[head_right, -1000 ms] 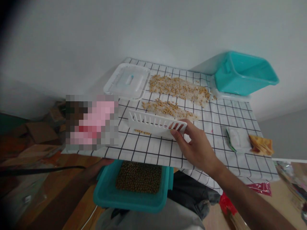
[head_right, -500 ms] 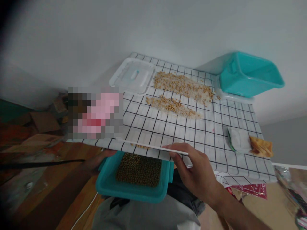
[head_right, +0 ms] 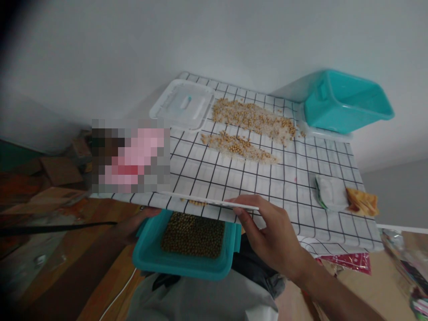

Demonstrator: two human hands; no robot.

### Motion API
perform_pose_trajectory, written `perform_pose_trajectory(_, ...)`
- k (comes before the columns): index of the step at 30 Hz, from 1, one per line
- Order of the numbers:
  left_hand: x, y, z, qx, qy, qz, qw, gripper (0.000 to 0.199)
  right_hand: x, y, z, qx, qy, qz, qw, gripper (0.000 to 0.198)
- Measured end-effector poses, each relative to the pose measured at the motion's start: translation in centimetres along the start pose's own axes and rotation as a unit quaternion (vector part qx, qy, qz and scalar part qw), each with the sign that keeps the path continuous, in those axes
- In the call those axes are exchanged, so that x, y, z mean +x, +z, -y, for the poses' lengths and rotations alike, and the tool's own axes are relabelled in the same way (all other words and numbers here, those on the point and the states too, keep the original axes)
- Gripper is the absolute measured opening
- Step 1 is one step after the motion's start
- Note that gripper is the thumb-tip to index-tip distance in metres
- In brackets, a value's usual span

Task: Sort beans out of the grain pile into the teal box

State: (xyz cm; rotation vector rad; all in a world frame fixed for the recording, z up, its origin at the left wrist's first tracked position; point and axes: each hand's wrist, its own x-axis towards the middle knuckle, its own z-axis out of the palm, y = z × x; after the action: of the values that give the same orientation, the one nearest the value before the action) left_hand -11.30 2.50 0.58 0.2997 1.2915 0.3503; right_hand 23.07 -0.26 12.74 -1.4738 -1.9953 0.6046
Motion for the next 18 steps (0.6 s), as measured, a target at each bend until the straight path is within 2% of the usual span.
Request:
perform_pose_trajectory(3,0.0,0.1,-0.1,-0.009,-0.015,0.048,0.999,0.037,-0.3,-0.1,0.3,0.032,-0.017,0.026,0.999,0.030)
perform_pose_trajectory(6,0.0,0.1,-0.2,-0.017,-0.003,0.066,0.998,0.032,-0.9,-0.2,0.6,0.082,-0.048,0.050,0.994,0.036)
perform_pose_trajectory(10,-0.1,0.2,-0.2,-0.015,-0.006,0.077,0.997,0.026,-1.8,-0.5,0.9,0.126,-0.103,0.087,0.983,0.049)
perform_pose_trajectory(12,-0.1,0.2,-0.2,-0.011,-0.011,0.068,0.998,0.027,-2.3,-0.7,0.8,0.135,-0.110,0.088,0.981,0.052)
perform_pose_trajectory(14,-0.1,0.2,-0.3,-0.008,-0.012,0.059,0.998,0.029,-2.6,-0.8,0.6,0.133,-0.091,0.070,0.984,0.050)
perform_pose_trajectory(18,-0.3,0.2,-0.3,-0.007,-0.016,0.050,0.999,0.034,-2.7,-0.6,-0.3,0.075,0.000,0.018,0.997,0.036)
